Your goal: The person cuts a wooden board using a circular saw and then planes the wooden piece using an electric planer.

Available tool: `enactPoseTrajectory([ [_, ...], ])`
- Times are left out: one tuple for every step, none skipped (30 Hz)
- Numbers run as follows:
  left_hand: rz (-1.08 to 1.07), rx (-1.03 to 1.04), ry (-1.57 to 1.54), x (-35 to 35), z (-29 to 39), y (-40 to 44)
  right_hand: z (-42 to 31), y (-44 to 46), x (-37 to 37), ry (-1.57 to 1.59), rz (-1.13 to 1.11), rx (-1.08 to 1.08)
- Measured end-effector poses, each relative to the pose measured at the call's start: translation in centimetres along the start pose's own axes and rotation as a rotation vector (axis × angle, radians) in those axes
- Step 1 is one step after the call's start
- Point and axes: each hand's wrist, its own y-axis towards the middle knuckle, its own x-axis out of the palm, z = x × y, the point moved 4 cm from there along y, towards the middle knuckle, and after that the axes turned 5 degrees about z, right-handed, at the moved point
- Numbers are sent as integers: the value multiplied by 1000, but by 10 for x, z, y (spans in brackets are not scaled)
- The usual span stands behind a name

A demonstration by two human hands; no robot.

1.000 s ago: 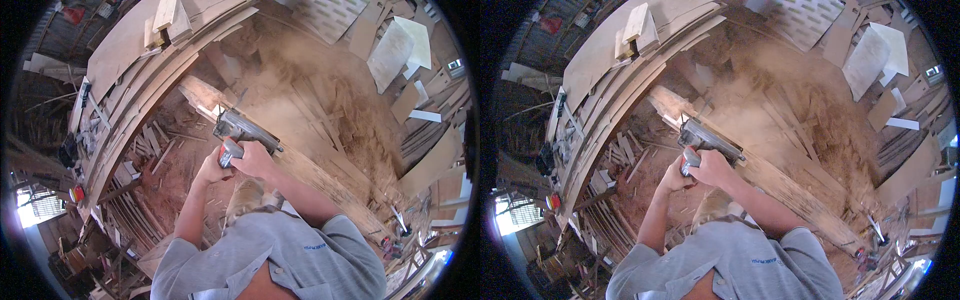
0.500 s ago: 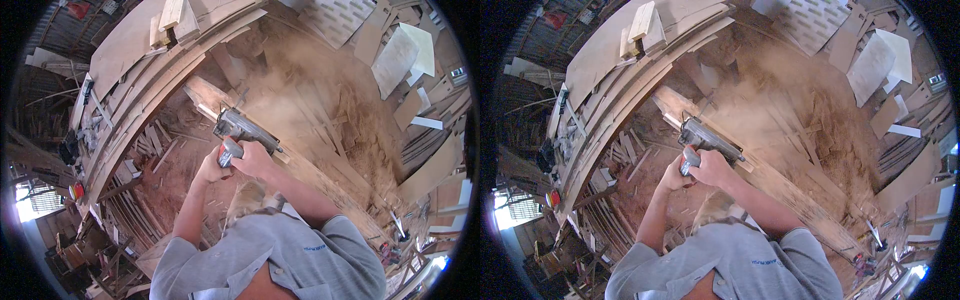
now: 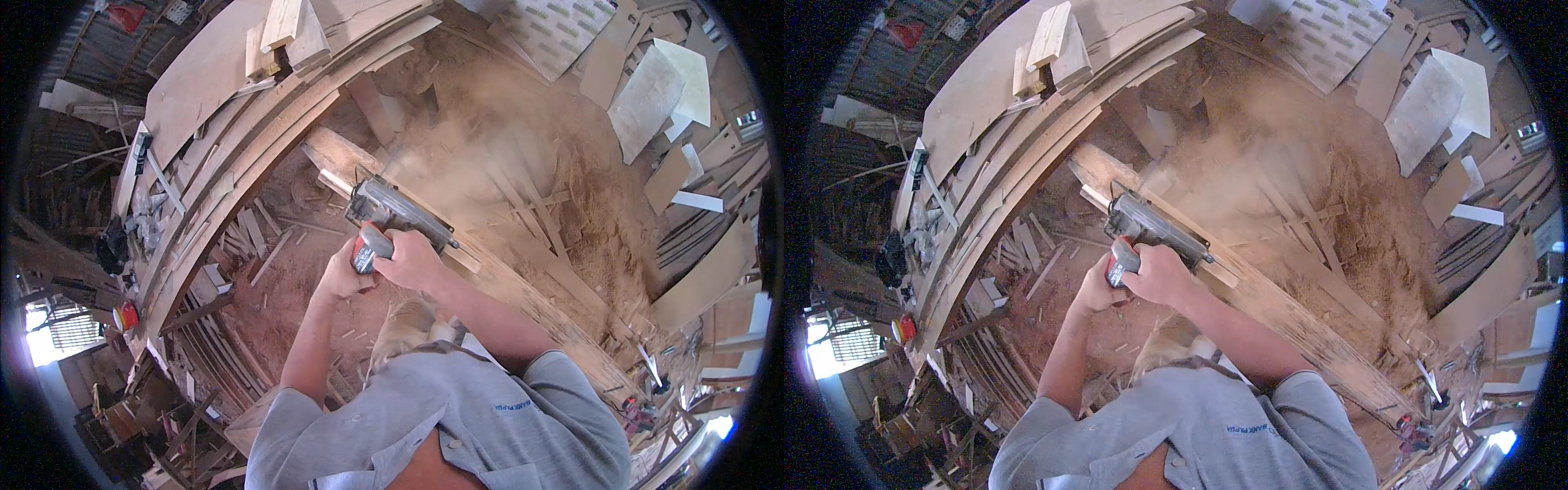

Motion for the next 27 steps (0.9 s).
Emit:
enactPoseTrajectory([
  [14, 38, 18, -1, -5, 2, 0, 1, 1, 7, 24, -27],
  [28, 77, 37, -2, -15, 5, 0, 2, 3, 11, 28, -29],
  [43, 115, 55, -4, -11, 6, -1, 4, 4, 15, 32, -31],
  [21, 43, 21, -5, -11, 6, -2, 5, 5, 18, 35, -34],
  [-1, -28, -14, -6, -12, 6, -1, 7, 7, 9, 16, -16],
  [-24, -100, -48, -9, -8, 6, -1, 11, 10, 0, -2, 3],
  [-28, -97, -64, -11, -6, 7, 0, 13, 11, -8, -20, 22],
  [-34, -95, -79, -13, -4, 7, 0, 14, 12, -14, -18, 23],
  [-39, -93, -94, -14, -4, 8, -1, 15, 13, -19, -16, 24],
  [-33, -43, -90, -15, -6, 9, -2, 16, 14, -25, -15, 25],
  [-27, 6, -85, -16, -9, 11, -1, 18, 16, -36, -20, 32],
  [-21, 56, -81, -17, -8, 12, 0, 21, 18, -47, -25, 39],
  [-30, 2, -103, -17, -11, 11, 1, 23, 20, -58, -30, 46],
  [-39, -51, -124, -17, -14, 11, 0, 23, 21, -41, -23, 29],
  [-50, -100, -145, -18, -10, 14, -4, 24, 19, -25, -13, 12],
  [-56, -80, -141, -19, -4, 18, -4, 26, 17, -13, -1, -4],
  [-61, -66, -140, -20, 1, 16, -4, 27, 18, -31, 5, -3],
  [-63, -59, -138, -21, 4, 13, -3, 28, 20, -45, 5, -2],
  [-72, -78, -167, -21, 0, 13, -3, 29, 23, -59, 5, -3],
  [-82, -95, -195, -21, -5, 14, -4, 30, 24, -56, -2, 3],
  [-93, -111, -224, -21, -9, 16, -5, 31, 23, -53, -7, 8],
  [-76, -90, -224, -22, -10, 17, -7, 32, 23, -50, -10, 16],
  [-64, -69, -225, -22, -12, 17, -8, 33, 23, -43, -19, 27],
  [-53, -48, -225, -22, -12, 18, -9, 34, 22, -36, -27, 40],
  [-61, -37, -246, -22, -14, 19, -9, 35, 23, -28, -36, 54],
  [-68, -27, -268, -23, -15, 20, -8, 37, 25, -50, -43, 54],
  [-75, -19, -288, -25, -17, 21, -7, 40, 28, -71, -52, 55],
])
